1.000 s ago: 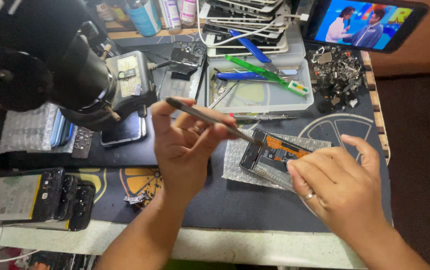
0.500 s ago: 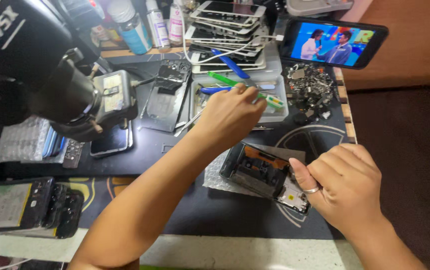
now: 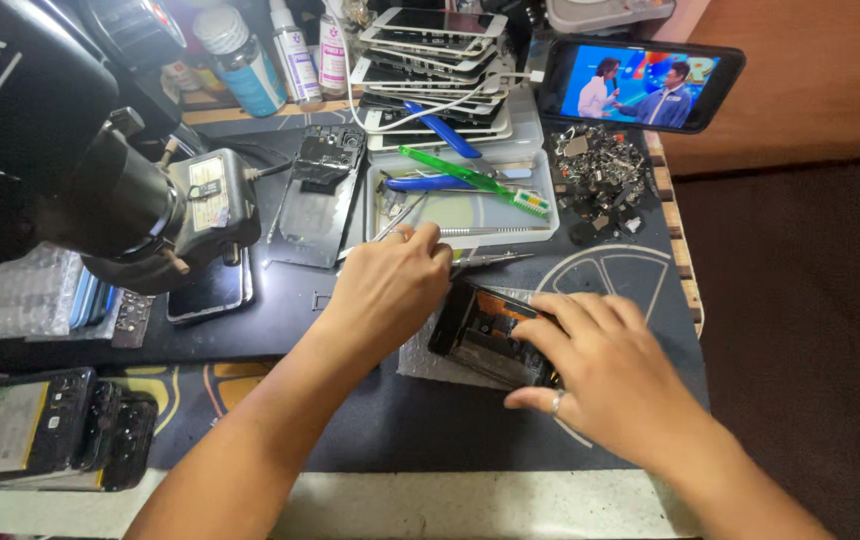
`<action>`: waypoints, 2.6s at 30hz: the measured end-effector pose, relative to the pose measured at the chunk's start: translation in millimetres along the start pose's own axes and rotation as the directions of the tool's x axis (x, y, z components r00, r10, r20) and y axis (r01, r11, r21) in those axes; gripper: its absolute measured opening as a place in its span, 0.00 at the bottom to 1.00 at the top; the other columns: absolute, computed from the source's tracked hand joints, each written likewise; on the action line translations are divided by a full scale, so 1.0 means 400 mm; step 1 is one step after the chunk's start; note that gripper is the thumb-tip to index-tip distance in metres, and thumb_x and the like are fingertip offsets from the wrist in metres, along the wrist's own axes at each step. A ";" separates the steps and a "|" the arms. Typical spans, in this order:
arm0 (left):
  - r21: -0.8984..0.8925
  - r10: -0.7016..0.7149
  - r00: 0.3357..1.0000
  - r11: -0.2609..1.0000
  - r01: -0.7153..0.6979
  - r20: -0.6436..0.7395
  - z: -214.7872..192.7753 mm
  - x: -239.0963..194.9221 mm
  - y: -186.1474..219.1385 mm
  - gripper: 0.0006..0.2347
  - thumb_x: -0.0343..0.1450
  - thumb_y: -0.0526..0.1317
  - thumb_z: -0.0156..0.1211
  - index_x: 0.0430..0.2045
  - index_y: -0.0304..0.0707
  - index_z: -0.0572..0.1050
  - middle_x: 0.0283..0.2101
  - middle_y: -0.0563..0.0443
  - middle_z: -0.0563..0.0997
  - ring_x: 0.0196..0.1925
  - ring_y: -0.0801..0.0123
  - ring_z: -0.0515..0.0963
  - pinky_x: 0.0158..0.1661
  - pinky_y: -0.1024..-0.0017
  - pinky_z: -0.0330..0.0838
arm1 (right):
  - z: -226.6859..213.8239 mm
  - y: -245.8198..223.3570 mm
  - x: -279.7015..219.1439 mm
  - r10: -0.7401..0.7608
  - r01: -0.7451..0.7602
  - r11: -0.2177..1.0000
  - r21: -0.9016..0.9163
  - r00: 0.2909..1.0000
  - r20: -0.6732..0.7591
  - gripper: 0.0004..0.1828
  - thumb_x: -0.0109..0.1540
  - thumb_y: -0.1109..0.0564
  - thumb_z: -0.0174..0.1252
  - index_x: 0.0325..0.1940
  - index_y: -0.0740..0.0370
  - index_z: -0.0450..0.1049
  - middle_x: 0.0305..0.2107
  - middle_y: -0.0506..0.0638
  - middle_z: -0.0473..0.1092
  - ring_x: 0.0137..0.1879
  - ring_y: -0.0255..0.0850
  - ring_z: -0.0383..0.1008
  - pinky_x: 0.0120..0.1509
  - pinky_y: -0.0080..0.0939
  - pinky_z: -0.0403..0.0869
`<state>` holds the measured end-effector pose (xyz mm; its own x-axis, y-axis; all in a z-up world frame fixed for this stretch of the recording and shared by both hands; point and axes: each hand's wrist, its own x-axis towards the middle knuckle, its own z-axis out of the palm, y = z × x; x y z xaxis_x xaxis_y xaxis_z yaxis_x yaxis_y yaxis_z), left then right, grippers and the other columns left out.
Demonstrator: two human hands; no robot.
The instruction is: The person disassembles a mobile phone by removing screws and prying open the casing. They detach internal components, including a ribbon cable, and then reassemble the phone by reconnecting the cable and securing the casing with screws.
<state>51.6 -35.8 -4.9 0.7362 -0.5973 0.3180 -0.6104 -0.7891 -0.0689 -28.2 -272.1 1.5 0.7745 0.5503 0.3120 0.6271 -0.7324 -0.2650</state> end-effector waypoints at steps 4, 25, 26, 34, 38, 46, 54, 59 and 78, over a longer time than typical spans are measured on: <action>-0.058 0.005 0.984 0.998 -0.015 -0.175 -0.053 -0.023 -0.005 0.03 0.64 0.34 0.62 0.20 0.40 0.75 0.32 0.50 0.76 0.38 0.59 0.79 0.32 0.63 0.76 | 0.007 0.001 0.009 0.085 -0.089 0.995 0.038 0.991 0.106 0.34 0.46 0.39 0.70 0.51 0.58 0.74 0.54 0.54 0.68 0.60 0.53 0.66 0.63 0.55 0.64; -0.923 -0.263 0.948 0.378 -0.069 -0.178 -0.017 -0.147 -0.024 0.08 0.66 0.27 0.72 0.34 0.35 0.79 0.36 0.51 0.82 0.36 0.73 0.82 0.38 0.77 0.77 | 0.027 -0.007 0.009 0.475 -0.339 0.754 0.562 0.873 -0.109 0.12 0.55 0.64 0.69 0.43 0.63 0.81 0.37 0.48 0.80 0.43 0.33 0.79 0.48 0.31 0.75; -0.924 -0.269 0.946 0.377 -0.068 -0.179 -0.015 -0.147 -0.025 0.08 0.66 0.27 0.72 0.34 0.35 0.79 0.36 0.51 0.82 0.36 0.73 0.82 0.38 0.77 0.77 | 0.026 -0.010 0.012 0.481 -0.344 0.749 0.567 0.870 -0.107 0.12 0.55 0.64 0.68 0.42 0.63 0.81 0.37 0.48 0.80 0.42 0.32 0.79 0.47 0.31 0.75; -0.967 -0.353 0.928 -0.254 0.031 0.123 0.028 -0.165 -0.012 0.10 0.67 0.23 0.69 0.40 0.28 0.79 0.40 0.51 0.78 0.43 0.73 0.77 0.46 0.76 0.75 | 0.029 -0.049 0.022 0.577 -0.426 0.709 0.562 0.809 -0.115 0.09 0.55 0.66 0.68 0.39 0.63 0.82 0.34 0.48 0.80 0.40 0.32 0.79 0.44 0.30 0.74; -0.896 -0.350 0.919 -0.445 0.006 0.180 0.052 -0.164 -0.010 0.08 0.71 0.25 0.65 0.43 0.25 0.77 0.44 0.48 0.78 0.49 0.68 0.81 0.54 0.67 0.79 | 0.035 -0.069 0.035 0.588 -0.431 0.702 0.567 0.800 -0.120 0.08 0.54 0.65 0.69 0.38 0.63 0.82 0.34 0.47 0.81 0.40 0.32 0.80 0.44 0.30 0.75; -0.816 -0.323 0.931 -0.575 -0.053 0.167 0.066 -0.168 0.004 0.08 0.78 0.33 0.57 0.48 0.29 0.69 0.49 0.31 0.82 0.47 0.55 0.86 0.51 0.58 0.83 | 0.050 -0.100 0.056 0.546 -0.387 0.765 0.515 0.813 -0.200 0.09 0.54 0.62 0.71 0.37 0.63 0.81 0.33 0.48 0.81 0.39 0.34 0.82 0.44 0.33 0.76; -0.837 -0.388 0.908 -0.541 -0.085 0.158 0.063 -0.167 0.009 0.09 0.77 0.34 0.58 0.47 0.29 0.69 0.49 0.30 0.82 0.46 0.55 0.85 0.50 0.58 0.83 | 0.060 -0.100 0.068 0.525 -0.388 0.805 0.449 0.818 -0.234 0.09 0.54 0.61 0.70 0.37 0.62 0.81 0.33 0.48 0.81 0.41 0.37 0.81 0.47 0.36 0.75; -0.822 -0.429 0.886 -0.559 -0.111 0.173 0.070 -0.166 0.028 0.08 0.77 0.34 0.57 0.46 0.29 0.69 0.49 0.30 0.82 0.47 0.54 0.85 0.51 0.56 0.83 | 0.069 -0.098 0.068 0.542 -0.397 0.812 0.428 0.785 -0.300 0.08 0.56 0.62 0.69 0.39 0.62 0.82 0.34 0.48 0.80 0.41 0.38 0.80 0.48 0.37 0.74; -0.765 -0.454 0.876 -0.620 -0.176 0.166 0.074 -0.166 0.040 0.06 0.79 0.35 0.53 0.47 0.32 0.67 0.48 0.32 0.81 0.48 0.51 0.85 0.52 0.51 0.82 | 0.103 -0.042 0.009 0.699 -0.327 0.333 0.884 0.715 0.001 0.04 0.65 0.60 0.60 0.42 0.63 0.75 0.36 0.49 0.77 0.45 0.33 0.76 0.54 0.34 0.73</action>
<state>1.7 -13.1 -55.1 0.9701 -0.1887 0.1529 0.0250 0.7040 0.7098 -32.4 -241.1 -30.5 0.9923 -0.1179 0.0372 0.0291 -0.0695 -0.9972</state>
